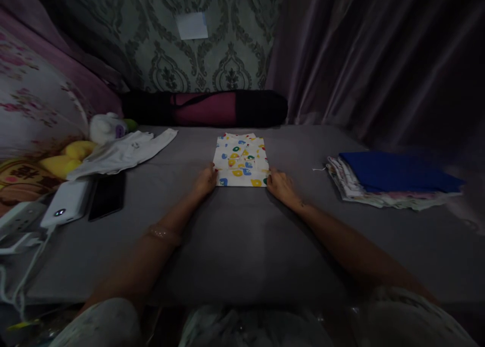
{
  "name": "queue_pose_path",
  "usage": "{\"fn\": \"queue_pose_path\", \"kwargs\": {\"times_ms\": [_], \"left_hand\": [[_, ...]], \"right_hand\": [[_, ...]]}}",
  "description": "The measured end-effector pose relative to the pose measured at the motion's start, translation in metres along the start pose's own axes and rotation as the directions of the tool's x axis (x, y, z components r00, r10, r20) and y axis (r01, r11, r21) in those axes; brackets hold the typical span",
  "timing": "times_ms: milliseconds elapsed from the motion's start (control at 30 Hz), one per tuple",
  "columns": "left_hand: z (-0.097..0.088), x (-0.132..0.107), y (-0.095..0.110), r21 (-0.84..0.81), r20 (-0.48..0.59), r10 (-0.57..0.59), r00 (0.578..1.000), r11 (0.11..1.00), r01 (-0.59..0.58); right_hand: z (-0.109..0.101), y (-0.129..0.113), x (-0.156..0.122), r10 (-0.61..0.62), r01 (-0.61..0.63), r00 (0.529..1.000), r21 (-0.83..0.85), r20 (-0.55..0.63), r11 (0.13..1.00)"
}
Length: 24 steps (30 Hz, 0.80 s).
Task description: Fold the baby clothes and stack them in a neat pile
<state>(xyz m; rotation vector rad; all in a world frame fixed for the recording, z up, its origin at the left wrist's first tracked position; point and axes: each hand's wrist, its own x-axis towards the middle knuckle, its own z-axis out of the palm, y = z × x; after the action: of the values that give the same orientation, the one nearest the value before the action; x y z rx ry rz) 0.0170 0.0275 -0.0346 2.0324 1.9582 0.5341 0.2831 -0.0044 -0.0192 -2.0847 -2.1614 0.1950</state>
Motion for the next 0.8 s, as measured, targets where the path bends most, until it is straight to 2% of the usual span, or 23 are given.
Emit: {"fn": "queue_pose_path", "kwargs": {"times_ms": [167, 267, 367, 433, 500, 600, 700, 800], "left_hand": [[-0.009, -0.010, 0.014, 0.252, 0.015, -0.034, 0.999, 0.967, 0.029], [-0.020, -0.016, 0.018, 0.395, -0.025, -0.003, 1.000, 0.919, 0.013], [-0.029, -0.021, 0.024, 0.439, -0.047, 0.077, 0.996, 0.897, -0.048], [-0.029, -0.023, 0.032, 0.392, -0.012, 0.159, 0.987, 0.909, -0.142], [-0.023, -0.024, 0.041, 0.313, 0.061, 0.253, 0.965, 0.914, -0.260], [-0.007, -0.025, 0.052, 0.243, 0.155, 0.345, 0.926, 0.895, -0.374], [0.008, -0.025, 0.052, 0.273, 0.165, 0.332, 0.929, 0.890, -0.366], [0.017, -0.025, 0.045, 0.312, 0.182, 0.305, 0.935, 0.884, -0.349]], "right_hand": [[-0.004, 0.005, 0.006, -0.008, 0.008, 0.999, -0.007, 0.047, 1.000], [-0.014, 0.004, 0.007, 0.003, -0.001, 0.996, -0.024, 0.084, 1.000], [-0.022, -0.008, 0.004, -0.041, 0.039, 0.999, -0.086, -0.032, 0.996], [-0.022, -0.022, 0.001, -0.148, 0.136, 0.983, -0.112, -0.109, 0.984], [-0.016, -0.036, -0.001, -0.302, 0.290, 0.946, -0.112, -0.115, 0.950], [-0.002, -0.052, -0.003, -0.465, 0.461, 0.885, -0.078, -0.032, 0.884], [0.009, -0.056, -0.003, -0.498, 0.500, 0.866, -0.043, 0.039, 0.865], [0.013, -0.054, -0.003, -0.502, 0.504, 0.863, -0.034, 0.055, 0.863]]}}
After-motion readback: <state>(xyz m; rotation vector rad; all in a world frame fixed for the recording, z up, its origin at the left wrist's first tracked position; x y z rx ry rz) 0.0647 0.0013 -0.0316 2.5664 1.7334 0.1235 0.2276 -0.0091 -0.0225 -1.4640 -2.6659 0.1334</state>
